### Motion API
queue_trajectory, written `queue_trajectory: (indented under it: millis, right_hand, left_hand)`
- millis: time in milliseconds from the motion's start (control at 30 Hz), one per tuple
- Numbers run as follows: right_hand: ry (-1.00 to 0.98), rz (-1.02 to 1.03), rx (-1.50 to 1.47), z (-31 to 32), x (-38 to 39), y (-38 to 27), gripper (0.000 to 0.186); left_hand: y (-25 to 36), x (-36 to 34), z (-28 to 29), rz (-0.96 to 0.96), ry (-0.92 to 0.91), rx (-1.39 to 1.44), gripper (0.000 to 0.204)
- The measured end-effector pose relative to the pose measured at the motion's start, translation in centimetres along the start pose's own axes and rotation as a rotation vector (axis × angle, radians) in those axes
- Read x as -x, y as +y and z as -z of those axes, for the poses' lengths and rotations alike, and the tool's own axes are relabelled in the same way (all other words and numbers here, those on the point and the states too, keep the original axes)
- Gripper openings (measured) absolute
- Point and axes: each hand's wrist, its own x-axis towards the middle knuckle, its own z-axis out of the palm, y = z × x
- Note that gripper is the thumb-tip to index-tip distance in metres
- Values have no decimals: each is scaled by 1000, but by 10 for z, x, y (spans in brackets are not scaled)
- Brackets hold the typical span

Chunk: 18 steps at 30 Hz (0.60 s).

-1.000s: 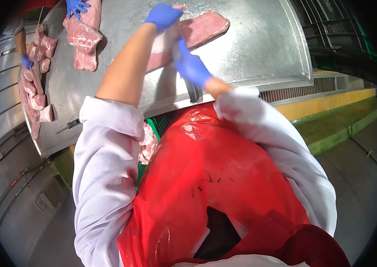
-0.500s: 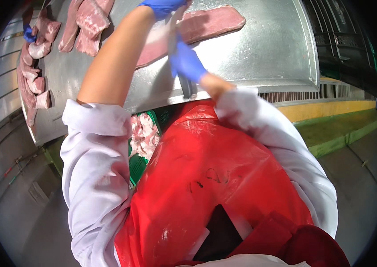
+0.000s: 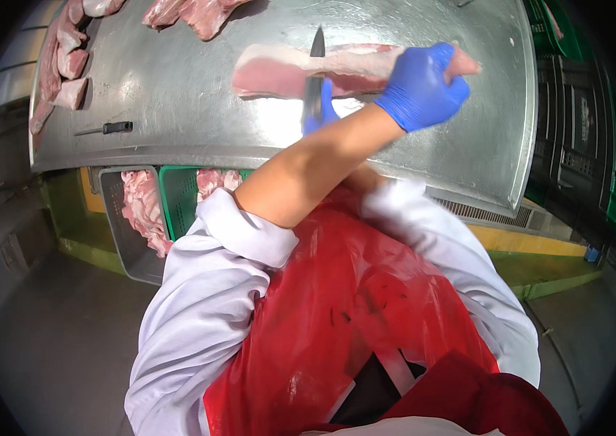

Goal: The person trims fat and connective tissue from large cuts of raw meat using a knife on a stainless steel table. Trimmed pieces are placed into a green basket while the cleaned meat is set aside on the table.

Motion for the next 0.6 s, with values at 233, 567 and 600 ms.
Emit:
queue_trajectory:
  millis: [233, 567, 600]
  right_hand:
    - [-5, 20, -450, -11, -14, -38, 59]
    - [-160, 120, -455, -53, 10, -74, 68]
    - [-165, 124, -377, -60, 30, -78, 70]
  left_hand:
    - [38, 7, 11, -191, 76, 193, 17]
    - [110, -5, 43, -368, 282, 401, 16]
    - [112, -13, 52, -385, 319, 385, 15]
